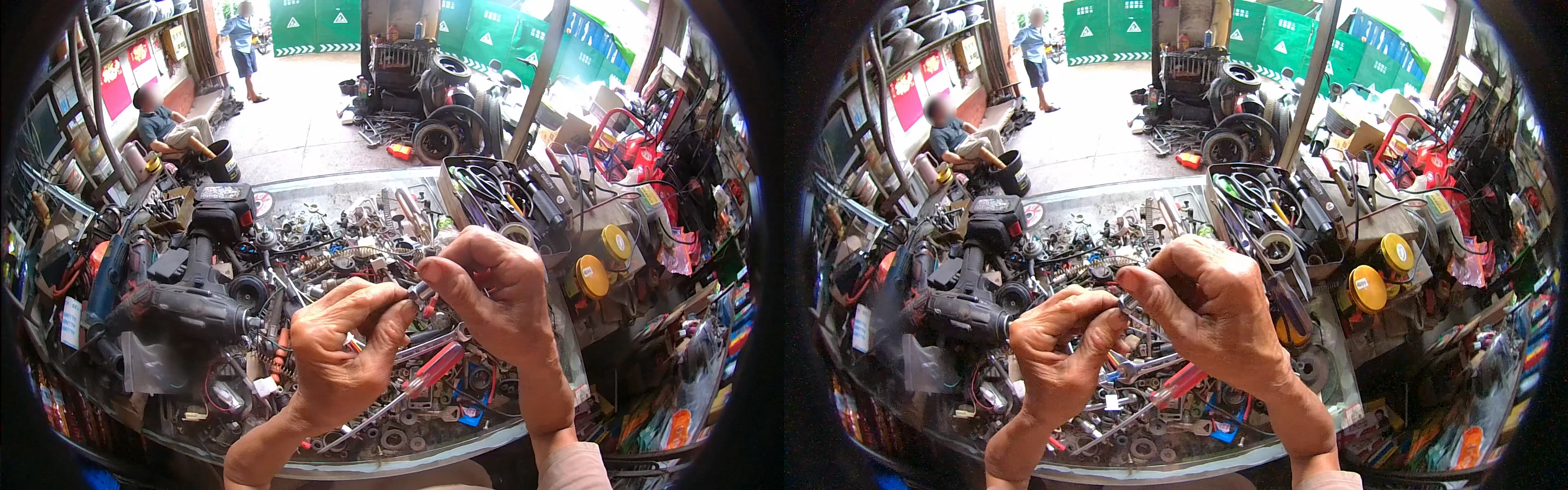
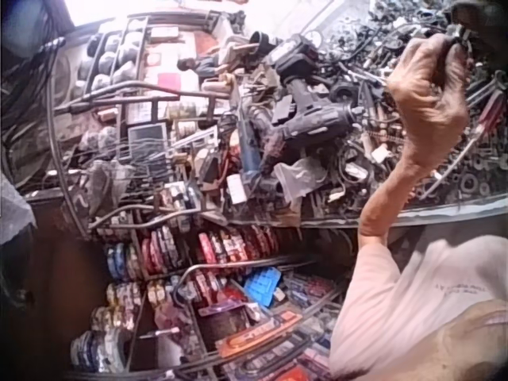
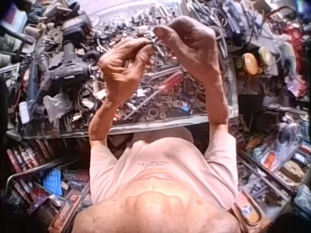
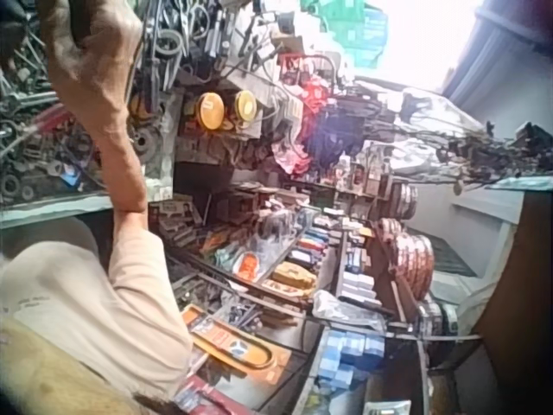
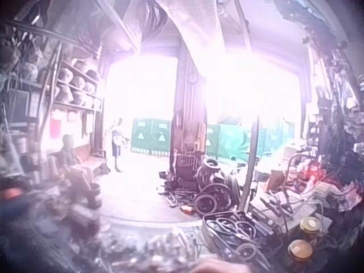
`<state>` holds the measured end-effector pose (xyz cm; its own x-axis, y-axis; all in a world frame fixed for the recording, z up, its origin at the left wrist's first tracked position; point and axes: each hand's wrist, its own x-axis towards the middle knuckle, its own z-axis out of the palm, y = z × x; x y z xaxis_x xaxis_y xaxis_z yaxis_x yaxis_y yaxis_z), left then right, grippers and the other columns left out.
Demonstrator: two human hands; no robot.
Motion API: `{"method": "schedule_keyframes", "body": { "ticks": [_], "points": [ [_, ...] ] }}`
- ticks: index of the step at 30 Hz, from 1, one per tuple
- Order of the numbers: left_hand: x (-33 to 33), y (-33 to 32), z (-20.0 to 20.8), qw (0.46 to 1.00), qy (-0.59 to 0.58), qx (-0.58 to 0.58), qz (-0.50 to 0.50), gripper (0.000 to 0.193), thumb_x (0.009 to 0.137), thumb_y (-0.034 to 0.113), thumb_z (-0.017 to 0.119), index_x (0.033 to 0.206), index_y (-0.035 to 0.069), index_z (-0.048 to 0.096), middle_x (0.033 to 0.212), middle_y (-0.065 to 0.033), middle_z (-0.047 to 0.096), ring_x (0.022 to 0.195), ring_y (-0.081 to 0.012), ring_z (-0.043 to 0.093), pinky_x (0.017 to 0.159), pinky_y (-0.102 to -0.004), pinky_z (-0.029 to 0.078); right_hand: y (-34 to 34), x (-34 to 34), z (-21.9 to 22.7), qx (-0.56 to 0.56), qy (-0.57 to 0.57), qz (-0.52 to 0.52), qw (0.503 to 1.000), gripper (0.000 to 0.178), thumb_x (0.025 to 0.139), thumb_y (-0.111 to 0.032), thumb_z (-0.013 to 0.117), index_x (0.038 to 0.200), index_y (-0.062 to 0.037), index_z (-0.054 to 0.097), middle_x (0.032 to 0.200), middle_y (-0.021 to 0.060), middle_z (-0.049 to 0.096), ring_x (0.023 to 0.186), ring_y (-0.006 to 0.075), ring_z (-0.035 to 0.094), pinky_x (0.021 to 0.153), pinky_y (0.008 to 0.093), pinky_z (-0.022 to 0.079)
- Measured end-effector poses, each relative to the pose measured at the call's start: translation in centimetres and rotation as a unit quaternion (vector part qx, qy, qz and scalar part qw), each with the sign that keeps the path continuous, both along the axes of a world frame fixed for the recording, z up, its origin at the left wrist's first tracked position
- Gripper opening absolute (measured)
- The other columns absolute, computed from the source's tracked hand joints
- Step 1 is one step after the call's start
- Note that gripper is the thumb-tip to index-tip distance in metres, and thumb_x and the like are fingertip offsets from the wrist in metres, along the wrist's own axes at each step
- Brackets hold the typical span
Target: The person assembles small mechanical components on a cluttered workbench. They use a screwdriver to manipulate a small metal piece and a wrench to tighten a nut onto a bolt. The person repeatedly handles and adjusts these small parts throughout the clip.
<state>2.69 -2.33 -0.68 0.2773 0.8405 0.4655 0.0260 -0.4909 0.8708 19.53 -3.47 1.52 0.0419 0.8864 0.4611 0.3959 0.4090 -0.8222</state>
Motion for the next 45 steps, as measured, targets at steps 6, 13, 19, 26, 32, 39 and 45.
{"method": "schedule_keyframes", "body": {
  "ticks": [6, 13, 19, 26, 32, 39, 45],
  "points": [
    [0.5, 0.0, -0.2, 0.999, -0.029, -0.032, -0.004, 0.010, 0.083, 0.000, 0.066, 0.092, -0.004, 0.067, 0.076, -0.0086, 0.063, 0.059, -0.0113, 0.063, 0.049, -0.0218, 0.048, -0.5, 0.2, 1.0, -0.093, 0.050, -0.024, 0.994, 0.024, 0.089, -0.022, 0.067, 0.084, 0.0007, 0.063, 0.069, -0.0038, 0.057, 0.059, 0.0005, 0.042, 0.049, 0.0181, 0.033],
    [0.5, 0.1, -0.3, 1.000, -0.005, -0.004, -0.003, 0.009, 0.084, 0.000, 0.065, 0.092, -0.004, 0.066, 0.075, -0.0080, 0.062, 0.058, -0.0108, 0.062, 0.049, -0.0212, 0.047, -0.3, 1.2, 0.4, -0.011, -0.177, -0.034, 0.984, 0.026, 0.088, -0.024, 0.067, 0.080, 0.0005, 0.062, 0.059, 0.0037, 0.051, 0.053, 0.0065, 0.047, 0.047, 0.0251, 0.037],
    [0.5, 0.1, -0.4, 1.000, -0.010, -0.014, -0.004, 0.009, 0.084, 0.000, 0.065, 0.092, -0.004, 0.066, 0.074, -0.0080, 0.061, 0.058, -0.0109, 0.062, 0.049, -0.0217, 0.047, -0.6, 0.4, 1.1, -0.046, -0.041, -0.013, 0.998, 0.033, 0.089, -0.026, 0.065, 0.072, 0.0006, 0.058, 0.056, 0.0038, 0.047, 0.053, 0.0109, 0.040, 0.046, 0.0290, 0.033],
    [0.6, 0.1, -0.4, 1.000, 0.002, -0.002, -0.014, 0.009, 0.085, 0.000, 0.065, 0.092, -0.005, 0.066, 0.075, -0.0081, 0.061, 0.059, -0.0110, 0.062, 0.048, -0.0215, 0.048, -0.2, 0.9, 0.5, -0.052, -0.055, -0.011, 0.997, 0.033, 0.089, -0.026, 0.065, 0.071, 0.0006, 0.057, 0.056, 0.0078, 0.049, 0.051, 0.0189, 0.044, 0.048, 0.0334, 0.034],
    [0.5, 0.0, -0.2, 1.000, 0.013, 0.005, -0.008, 0.010, 0.084, 0.000, 0.065, 0.093, -0.005, 0.066, 0.075, -0.0088, 0.061, 0.059, -0.0120, 0.063, 0.049, -0.0220, 0.048, -0.5, 1.2, 0.7, -0.027, -0.108, 0.014, 0.994, 0.025, 0.089, -0.023, 0.066, 0.080, 0.0008, 0.062, 0.059, 0.0006, 0.052, 0.054, 0.0059, 0.044, 0.047, 0.0250, 0.035],
    [0.2, 0.0, 0.0, 0.992, -0.040, -0.117, -0.037, 0.013, 0.086, 0.003, 0.065, 0.095, -0.006, 0.066, 0.080, -0.0077, 0.063, 0.062, -0.0109, 0.064, 0.051, -0.0217, 0.050, -0.3, 1.3, 0.6, -0.090, -0.013, 0.088, 0.992, 0.022, 0.087, -0.022, 0.068, 0.092, -0.0007, 0.064, 0.066, 0.0007, 0.058, 0.056, 0.0029, 0.047, 0.048, 0.0216, 0.036],
    [-0.3, 0.3, 0.4, 0.943, -0.130, -0.282, -0.123, 0.023, 0.092, 0.017, 0.060, 0.100, -0.004, 0.065, 0.074, -0.0118, 0.067, 0.053, -0.0123, 0.062, 0.042, -0.0216, 0.045, 0.1, 1.7, 0.9, -0.188, 0.211, 0.226, 0.932, 0.024, 0.088, -0.012, 0.067, 0.106, 0.0018, 0.060, 0.081, 0.0022, 0.065, 0.069, 0.0023, 0.055, 0.055, 0.0176, 0.042]
  ]
}}
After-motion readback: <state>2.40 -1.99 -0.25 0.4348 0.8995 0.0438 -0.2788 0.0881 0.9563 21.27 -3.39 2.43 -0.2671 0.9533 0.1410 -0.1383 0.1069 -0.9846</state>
